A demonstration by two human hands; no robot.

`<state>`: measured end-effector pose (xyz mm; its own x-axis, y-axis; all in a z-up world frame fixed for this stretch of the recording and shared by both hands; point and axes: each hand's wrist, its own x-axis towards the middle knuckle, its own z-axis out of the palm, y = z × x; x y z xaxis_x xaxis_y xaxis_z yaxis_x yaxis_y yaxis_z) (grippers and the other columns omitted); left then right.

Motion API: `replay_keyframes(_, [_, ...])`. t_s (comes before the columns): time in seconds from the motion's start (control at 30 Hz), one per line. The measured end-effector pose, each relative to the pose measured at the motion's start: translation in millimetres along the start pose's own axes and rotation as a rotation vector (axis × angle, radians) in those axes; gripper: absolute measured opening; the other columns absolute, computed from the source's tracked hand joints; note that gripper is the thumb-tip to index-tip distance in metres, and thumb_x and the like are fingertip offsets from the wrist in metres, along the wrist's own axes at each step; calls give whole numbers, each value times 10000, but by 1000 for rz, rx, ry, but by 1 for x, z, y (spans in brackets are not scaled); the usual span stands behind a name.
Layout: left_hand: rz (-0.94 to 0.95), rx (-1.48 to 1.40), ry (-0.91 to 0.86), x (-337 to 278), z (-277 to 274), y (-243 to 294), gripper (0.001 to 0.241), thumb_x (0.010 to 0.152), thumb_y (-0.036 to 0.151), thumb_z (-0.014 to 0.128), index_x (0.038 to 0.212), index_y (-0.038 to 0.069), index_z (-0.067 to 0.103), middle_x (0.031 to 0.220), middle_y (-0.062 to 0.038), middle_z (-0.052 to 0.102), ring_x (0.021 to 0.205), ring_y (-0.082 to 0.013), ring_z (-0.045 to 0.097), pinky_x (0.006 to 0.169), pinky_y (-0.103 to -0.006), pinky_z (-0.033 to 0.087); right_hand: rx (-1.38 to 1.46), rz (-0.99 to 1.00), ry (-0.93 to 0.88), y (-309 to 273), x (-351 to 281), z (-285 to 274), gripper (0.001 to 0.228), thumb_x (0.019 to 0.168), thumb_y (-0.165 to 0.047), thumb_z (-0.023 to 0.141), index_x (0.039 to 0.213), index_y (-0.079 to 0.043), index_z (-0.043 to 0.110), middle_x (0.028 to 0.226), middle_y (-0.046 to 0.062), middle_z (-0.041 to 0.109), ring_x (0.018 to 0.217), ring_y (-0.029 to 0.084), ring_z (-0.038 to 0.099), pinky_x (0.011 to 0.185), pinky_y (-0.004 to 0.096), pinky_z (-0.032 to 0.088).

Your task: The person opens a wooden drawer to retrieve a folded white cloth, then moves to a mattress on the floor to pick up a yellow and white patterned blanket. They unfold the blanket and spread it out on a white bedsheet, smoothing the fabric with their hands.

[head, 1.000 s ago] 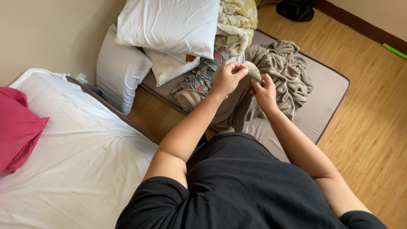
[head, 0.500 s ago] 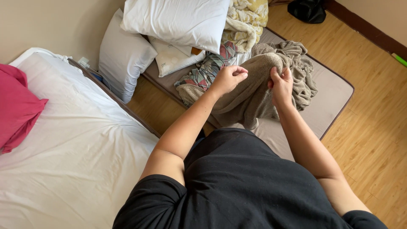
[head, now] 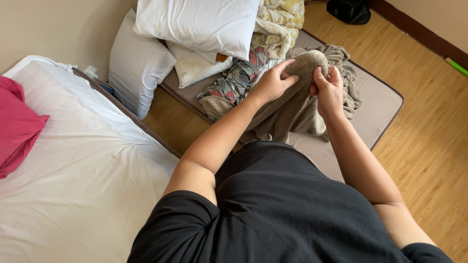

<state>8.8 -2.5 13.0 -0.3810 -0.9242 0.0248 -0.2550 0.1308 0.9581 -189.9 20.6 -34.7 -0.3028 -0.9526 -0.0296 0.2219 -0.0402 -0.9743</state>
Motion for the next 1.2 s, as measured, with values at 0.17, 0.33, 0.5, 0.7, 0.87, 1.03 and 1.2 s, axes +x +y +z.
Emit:
replay_keyframes(0.17, [-8, 52, 61, 16, 14, -17, 268, 963, 259, 709, 1148, 66, 708, 768, -24, 731, 686, -129, 694, 679, -291, 575, 2, 11, -27, 0, -1, -7, 300, 1068, -231, 746, 887, -129, 530, 743, 56, 547, 536, 147, 566, 475, 228, 471])
replay_keyframes(0.33, [-95, 145, 35, 15, 18, -23, 206, 911, 342, 711, 1043, 187, 747, 737, 56, 759, 774, -156, 747, 774, -352, 587, -20, 19, -34, 3, -5, -15, 300, 1075, -237, 739, 889, -128, 530, 730, 59, 550, 525, 158, 574, 466, 225, 463])
replay_keyframes(0.5, [-101, 62, 76, 14, 24, -27, 122, 928, 279, 668, 967, 197, 749, 691, 49, 738, 717, -135, 710, 738, -324, 575, -31, 19, -7, 10, -2, -24, 297, 1069, -234, 749, 889, -127, 538, 734, 56, 567, 518, 157, 587, 455, 219, 474])
replay_keyframes(0.7, [-117, -42, 128, 12, 31, -15, 128, 926, 313, 659, 939, 213, 737, 665, 56, 713, 683, -122, 696, 705, -320, 579, -42, 32, -38, 26, 2, -33, 227, 1096, -222, 707, 971, -93, 568, 681, 43, 533, 542, 190, 647, 483, 236, 533])
replay_keyframes(0.87, [-103, -88, 182, 16, 26, -11, 125, 920, 327, 670, 919, 222, 737, 645, 47, 707, 657, -110, 691, 672, -302, 586, -120, -4, -103, 14, -5, -36, 172, 1107, -179, 673, 1149, -39, 582, 782, 70, 589, 621, 185, 684, 532, 244, 568])
replay_keyframes(1.03, [-96, -172, 235, 15, 26, -19, 109, 913, 269, 689, 897, 174, 742, 616, 47, 674, 624, -76, 653, 624, -248, 552, -245, -47, -193, -10, -27, -21, 201, 1113, -130, 656, 1236, -3, 561, 815, 83, 607, 653, 172, 658, 535, 228, 524])
replay_keyframes(1.2, [-151, -94, 188, 24, 33, -43, 131, 914, 354, 686, 886, 243, 750, 628, 79, 694, 629, -70, 695, 629, -239, 546, -349, -49, -304, -12, -47, 0, 496, 989, -159, 832, 1337, 9, 520, 867, 106, 607, 661, 182, 637, 538, 254, 510])
